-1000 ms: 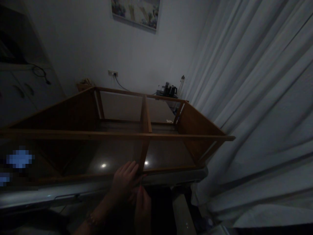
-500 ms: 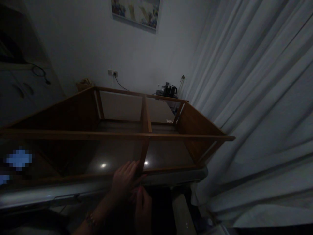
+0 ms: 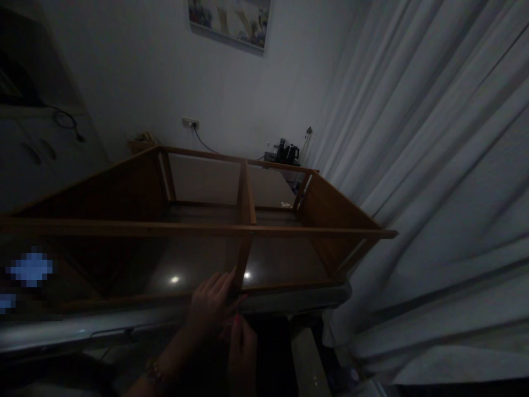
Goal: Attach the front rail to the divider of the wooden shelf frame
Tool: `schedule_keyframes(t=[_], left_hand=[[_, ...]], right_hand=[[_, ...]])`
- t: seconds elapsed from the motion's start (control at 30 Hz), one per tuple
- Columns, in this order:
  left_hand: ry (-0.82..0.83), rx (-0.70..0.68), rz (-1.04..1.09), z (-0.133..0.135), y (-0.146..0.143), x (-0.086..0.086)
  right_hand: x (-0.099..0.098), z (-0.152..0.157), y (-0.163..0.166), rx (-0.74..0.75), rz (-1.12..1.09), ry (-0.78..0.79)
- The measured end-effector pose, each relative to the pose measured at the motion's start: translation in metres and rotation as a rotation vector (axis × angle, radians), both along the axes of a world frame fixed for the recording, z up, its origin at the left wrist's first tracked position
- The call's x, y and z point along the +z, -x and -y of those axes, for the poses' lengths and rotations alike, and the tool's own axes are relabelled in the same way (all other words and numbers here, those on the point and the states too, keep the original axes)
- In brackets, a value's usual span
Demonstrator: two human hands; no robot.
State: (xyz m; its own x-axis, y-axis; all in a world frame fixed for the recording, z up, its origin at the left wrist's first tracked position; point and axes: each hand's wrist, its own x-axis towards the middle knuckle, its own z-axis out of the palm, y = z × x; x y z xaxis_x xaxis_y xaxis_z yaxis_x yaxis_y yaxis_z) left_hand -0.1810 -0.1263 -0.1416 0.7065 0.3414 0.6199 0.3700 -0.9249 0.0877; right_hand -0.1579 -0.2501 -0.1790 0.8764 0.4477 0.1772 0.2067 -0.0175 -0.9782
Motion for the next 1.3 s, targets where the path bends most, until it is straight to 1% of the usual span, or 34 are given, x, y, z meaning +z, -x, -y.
schedule_keyframes(t=[0.13, 0.3, 0.37, 0.43, 0.5, 0.57, 0.6, 0.67, 0.73, 0.8, 0.87, 1.03, 1.2, 1.3], left_hand=[[0.068, -0.015, -0.044, 0.001, -0.001, 0.005], [0.045, 0.000, -0.021, 0.001, -0.002, 0.002], [0.043, -0.003, -0.023, 0.001, -0.002, 0.000], [0.033, 0.000, -0.021, 0.000, -0.002, -0.002], [0.023, -0.002, -0.026, 0.000, -0.001, -0.002], [0.011, -0.006, -0.034, 0.000, -0.001, -0.003], [0.006, -0.007, -0.038, -0.001, -0.001, -0.003], [-0.004, -0.002, -0.035, -0.001, -0.001, -0.005], [-0.007, -0.001, -0.031, -0.001, -0.001, -0.006], [-0.006, -0.005, -0.026, -0.001, -0.002, -0.007], [-0.004, -0.012, -0.016, -0.001, -0.002, -0.007], [0.002, -0.003, 0.000, 0.000, -0.002, -0.004], [0.000, -0.008, -0.001, 0.001, -0.002, -0.001], [0.009, -0.014, -0.001, 0.001, -0.001, -0.001]], right_hand=[[0.003, 0.002, -0.002, 0.053, 0.015, 0.027], [0.009, 0.004, -0.007, 0.190, 0.106, 0.096], [0.009, 0.004, -0.009, 0.192, 0.154, 0.132], [0.007, 0.005, -0.012, 0.150, 0.210, 0.161], [0.003, 0.007, -0.017, 0.062, 0.313, 0.161], [-0.001, 0.009, -0.024, -0.027, 0.497, 0.135], [-0.002, 0.011, -0.028, -0.045, 0.608, 0.127], [-0.002, 0.013, -0.034, -0.014, 0.802, 0.155], [0.000, 0.015, -0.038, 0.061, 0.909, 0.210], [0.002, 0.016, -0.039, 0.118, 0.930, 0.231], [0.002, 0.016, -0.039, 0.136, 0.917, 0.200], [-0.001, 0.012, -0.035, 0.084, 0.890, 0.147], [0.001, 0.004, -0.033, 0.089, 0.893, 0.114], [0.002, 0.002, -0.031, 0.067, 0.862, 0.096]])
